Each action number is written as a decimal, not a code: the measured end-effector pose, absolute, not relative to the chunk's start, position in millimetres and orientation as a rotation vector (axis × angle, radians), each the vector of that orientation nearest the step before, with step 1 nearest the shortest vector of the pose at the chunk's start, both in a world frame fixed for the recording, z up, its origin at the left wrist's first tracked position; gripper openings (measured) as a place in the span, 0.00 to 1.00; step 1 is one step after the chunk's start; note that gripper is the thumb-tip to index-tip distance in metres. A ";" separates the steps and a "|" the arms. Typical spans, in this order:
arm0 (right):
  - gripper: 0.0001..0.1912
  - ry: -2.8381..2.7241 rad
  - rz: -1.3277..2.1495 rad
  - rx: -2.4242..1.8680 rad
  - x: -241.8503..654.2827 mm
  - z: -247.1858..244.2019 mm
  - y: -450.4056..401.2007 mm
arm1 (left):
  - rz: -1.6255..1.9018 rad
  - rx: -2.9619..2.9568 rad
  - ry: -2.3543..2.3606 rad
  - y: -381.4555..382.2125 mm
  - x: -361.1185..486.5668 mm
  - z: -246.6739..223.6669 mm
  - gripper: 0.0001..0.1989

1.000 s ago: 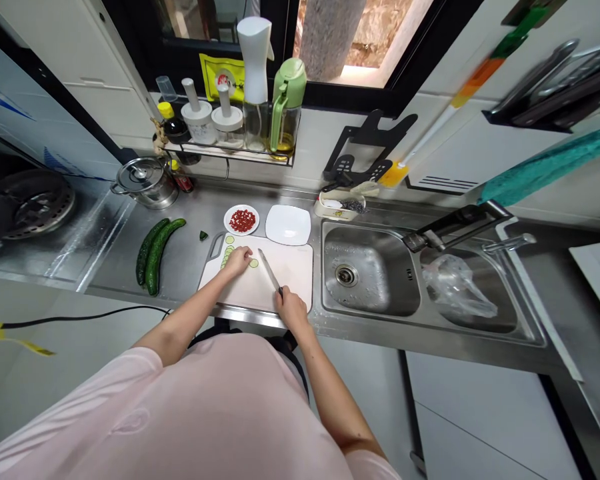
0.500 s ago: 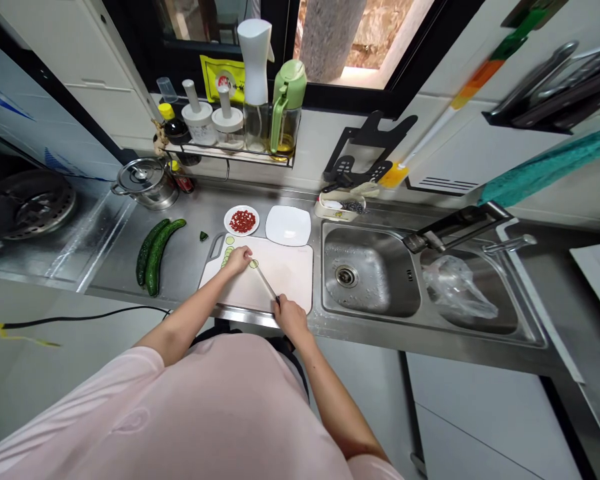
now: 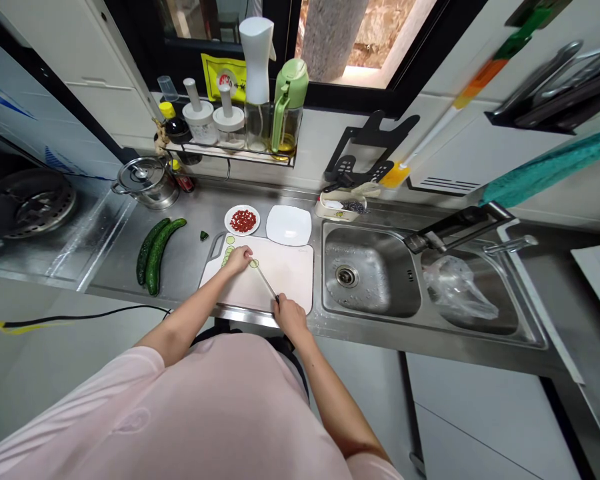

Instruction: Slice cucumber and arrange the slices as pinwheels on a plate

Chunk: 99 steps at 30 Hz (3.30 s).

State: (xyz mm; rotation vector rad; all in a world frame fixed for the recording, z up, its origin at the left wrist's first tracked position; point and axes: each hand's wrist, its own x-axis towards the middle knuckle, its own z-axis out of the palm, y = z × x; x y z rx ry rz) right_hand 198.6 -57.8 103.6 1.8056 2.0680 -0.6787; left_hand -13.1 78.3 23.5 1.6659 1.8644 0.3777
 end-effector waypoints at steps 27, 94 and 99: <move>0.16 2.042 -0.699 1.781 192.7 110.8 -52.2 | 0.365 1.632 1.859 77.5 -13.3 27.2 0.09; 0.16 2.014 -0.732 1.741 208.1 118.2 -59.9 | 0.348 1.609 1.855 82.4 -15.0 21.8 0.09; 0.17 2.014 -0.745 1.741 202.5 118.1 -54.6 | 0.353 1.601 1.860 82.0 -14.0 24.8 0.10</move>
